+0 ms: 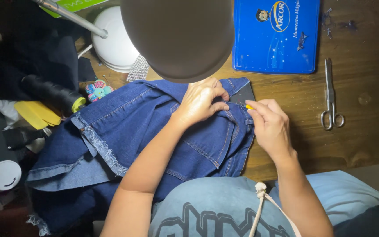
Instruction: Removing a black label from the back of denim shorts using a seam ripper and scissors
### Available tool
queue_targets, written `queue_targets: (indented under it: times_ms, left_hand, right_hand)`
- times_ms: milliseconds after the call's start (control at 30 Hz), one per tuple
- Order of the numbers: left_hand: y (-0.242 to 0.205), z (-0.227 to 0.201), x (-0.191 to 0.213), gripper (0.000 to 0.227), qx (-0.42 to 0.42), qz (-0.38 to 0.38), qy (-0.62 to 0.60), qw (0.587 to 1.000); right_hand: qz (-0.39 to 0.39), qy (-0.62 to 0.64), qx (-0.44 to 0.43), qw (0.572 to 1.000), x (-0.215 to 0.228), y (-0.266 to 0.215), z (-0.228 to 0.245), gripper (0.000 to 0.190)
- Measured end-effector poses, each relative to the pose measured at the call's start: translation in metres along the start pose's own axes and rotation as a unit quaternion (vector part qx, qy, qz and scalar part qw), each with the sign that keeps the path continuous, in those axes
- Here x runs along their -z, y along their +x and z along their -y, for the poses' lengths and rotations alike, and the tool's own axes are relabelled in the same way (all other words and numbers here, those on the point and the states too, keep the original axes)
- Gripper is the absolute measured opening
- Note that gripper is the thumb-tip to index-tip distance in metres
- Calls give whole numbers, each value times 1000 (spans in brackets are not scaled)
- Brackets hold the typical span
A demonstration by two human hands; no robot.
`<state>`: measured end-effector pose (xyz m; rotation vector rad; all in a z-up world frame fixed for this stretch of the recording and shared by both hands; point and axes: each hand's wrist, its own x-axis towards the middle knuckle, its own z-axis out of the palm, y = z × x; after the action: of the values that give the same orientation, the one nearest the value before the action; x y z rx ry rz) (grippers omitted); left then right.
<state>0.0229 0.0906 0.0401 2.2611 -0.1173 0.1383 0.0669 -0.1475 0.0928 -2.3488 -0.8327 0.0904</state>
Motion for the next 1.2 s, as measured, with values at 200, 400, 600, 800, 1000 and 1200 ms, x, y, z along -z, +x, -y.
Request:
queue_targets:
  times_ms: [200,400,600,800,1000,1200]
  left_hand:
    - [-2,4,-17,15,17,-13,20,1000]
    - [-8,-4,-4,11,-1,-31,-24,999]
    - [-12,-9,-1,10,-64,-115,-50,990]
    - [-18,-16,0,12,-78,-177,-14,981]
    - [-19,-18,-1,13,-70,-193,-4,979]
    - [-19,-17,-1,13,-69,-189,-9,980]
  right_hand:
    - [-128,288,-131,940,2,7,10,14]
    - [-167,526,-252,795,-30,6,-28,37]
    - [-39,625,-282,727,-13,41,-21,15]
    - [-14,555,-266,788,-38,57,-39,10]
    - [-25,487,-216,846,-45,61,-40,11]
    - [-8,498,-226,837,-46,59,-44,10]
